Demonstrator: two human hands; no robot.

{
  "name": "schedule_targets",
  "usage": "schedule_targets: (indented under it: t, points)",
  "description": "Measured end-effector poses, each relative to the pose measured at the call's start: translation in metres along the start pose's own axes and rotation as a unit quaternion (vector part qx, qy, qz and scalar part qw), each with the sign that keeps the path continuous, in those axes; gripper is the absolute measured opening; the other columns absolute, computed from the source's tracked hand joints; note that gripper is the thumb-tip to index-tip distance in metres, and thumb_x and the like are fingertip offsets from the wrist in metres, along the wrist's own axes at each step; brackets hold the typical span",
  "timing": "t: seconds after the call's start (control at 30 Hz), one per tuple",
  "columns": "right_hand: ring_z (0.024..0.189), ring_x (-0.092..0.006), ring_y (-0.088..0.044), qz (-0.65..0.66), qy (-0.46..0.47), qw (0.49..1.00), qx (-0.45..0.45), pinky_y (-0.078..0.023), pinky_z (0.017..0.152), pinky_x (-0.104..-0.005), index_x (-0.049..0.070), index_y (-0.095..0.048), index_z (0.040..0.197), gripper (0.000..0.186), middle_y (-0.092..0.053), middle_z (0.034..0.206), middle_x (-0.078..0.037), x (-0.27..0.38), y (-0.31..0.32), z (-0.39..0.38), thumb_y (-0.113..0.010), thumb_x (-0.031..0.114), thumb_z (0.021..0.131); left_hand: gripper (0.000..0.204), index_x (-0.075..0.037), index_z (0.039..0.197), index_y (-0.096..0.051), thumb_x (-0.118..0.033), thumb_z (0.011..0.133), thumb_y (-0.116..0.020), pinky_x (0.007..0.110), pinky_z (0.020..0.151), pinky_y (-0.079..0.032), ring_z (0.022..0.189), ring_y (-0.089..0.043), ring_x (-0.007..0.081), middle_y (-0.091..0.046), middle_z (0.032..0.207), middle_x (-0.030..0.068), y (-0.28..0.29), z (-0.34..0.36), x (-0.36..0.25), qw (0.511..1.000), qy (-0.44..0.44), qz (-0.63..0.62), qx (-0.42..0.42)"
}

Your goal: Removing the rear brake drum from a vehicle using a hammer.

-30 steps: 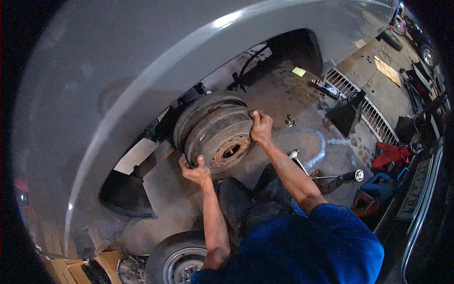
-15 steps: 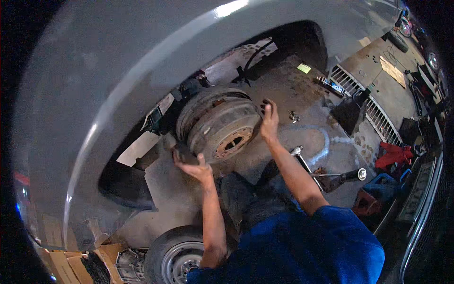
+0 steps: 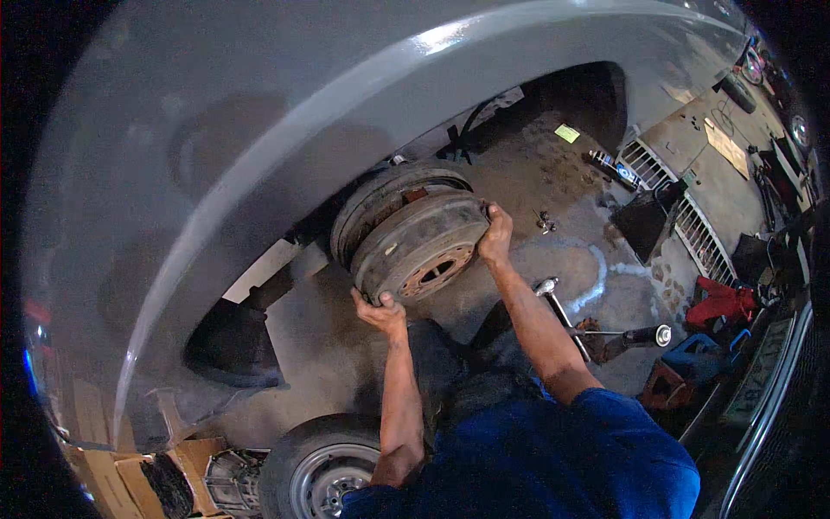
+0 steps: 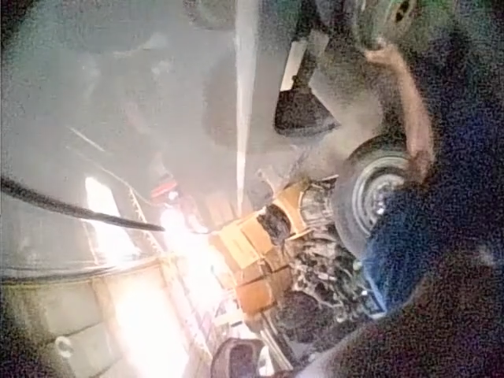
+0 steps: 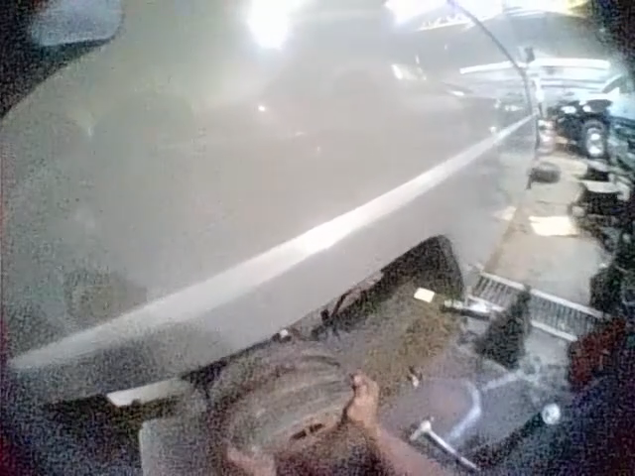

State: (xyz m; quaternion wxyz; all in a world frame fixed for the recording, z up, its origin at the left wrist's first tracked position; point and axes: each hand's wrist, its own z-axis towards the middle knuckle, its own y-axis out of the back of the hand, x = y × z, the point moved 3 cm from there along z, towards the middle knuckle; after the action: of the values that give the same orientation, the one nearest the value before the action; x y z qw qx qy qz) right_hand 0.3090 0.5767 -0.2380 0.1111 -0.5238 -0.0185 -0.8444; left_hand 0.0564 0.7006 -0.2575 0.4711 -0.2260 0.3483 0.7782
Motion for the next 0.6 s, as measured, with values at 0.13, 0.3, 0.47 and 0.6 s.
schedule_targets:
  t: [0.13, 0.3, 0.47, 0.6]
  points:
    - [0.081, -0.0365, -0.060, -0.001, -0.011, 1.000, -0.023, -0.046, 0.076, -0.0406, -0.008, -0.062, 0.098, 0.049, -0.064, 0.084, -0.023, -0.024, 0.004, 0.000, -0.039, 0.035, 0.098, 0.126, 0.027, 0.118, -0.048, -0.090, 0.074, -0.030, 0.058, 0.089, -0.046, 0.096, -0.059, 0.0540, -0.058, 0.105, 0.0430, 0.000, 0.002, -0.015, 0.998, 0.050, 0.013, 0.027]
    - [0.087, -0.0413, -0.063, 0.010, -0.043, 0.999, 0.018, -0.047, 0.076, -0.0425, -0.009, -0.063, 0.097, 0.046, -0.066, 0.087, -0.025, -0.021, 0.001, -0.003, -0.036, 0.029, 0.097, 0.127, 0.027, 0.114, -0.051, -0.092, 0.073, -0.028, 0.057, 0.085, -0.049, 0.093, -0.062, 0.0519, -0.060, 0.098, 0.0426, 0.007, 0.000, -0.002, 0.999, 0.030, 0.037, 0.013]
    - [0.079, -0.0360, -0.061, -0.019, -0.007, 1.000, -0.019, -0.046, 0.075, -0.0420, -0.007, -0.063, 0.097, 0.042, -0.064, 0.083, -0.021, -0.013, 0.003, -0.008, -0.037, 0.025, 0.097, 0.129, 0.025, 0.114, -0.053, -0.093, 0.073, -0.023, 0.057, 0.088, -0.050, 0.096, -0.061, 0.0526, -0.060, 0.100, 0.0419, 0.010, -0.003, 0.003, 0.992, 0.087, 0.025, 0.091]
    - [0.081, -0.0334, -0.061, 0.076, -0.099, 0.992, 0.003, -0.046, 0.075, -0.0436, -0.008, -0.061, 0.105, 0.039, -0.065, 0.085, -0.020, -0.006, 0.002, -0.005, -0.039, 0.023, 0.096, 0.125, 0.021, 0.125, -0.048, -0.091, 0.074, -0.028, 0.057, 0.089, -0.049, 0.102, -0.060, 0.0485, -0.057, 0.112, 0.0395, 0.011, 0.002, -0.007, 0.998, 0.052, 0.037, 0.024]
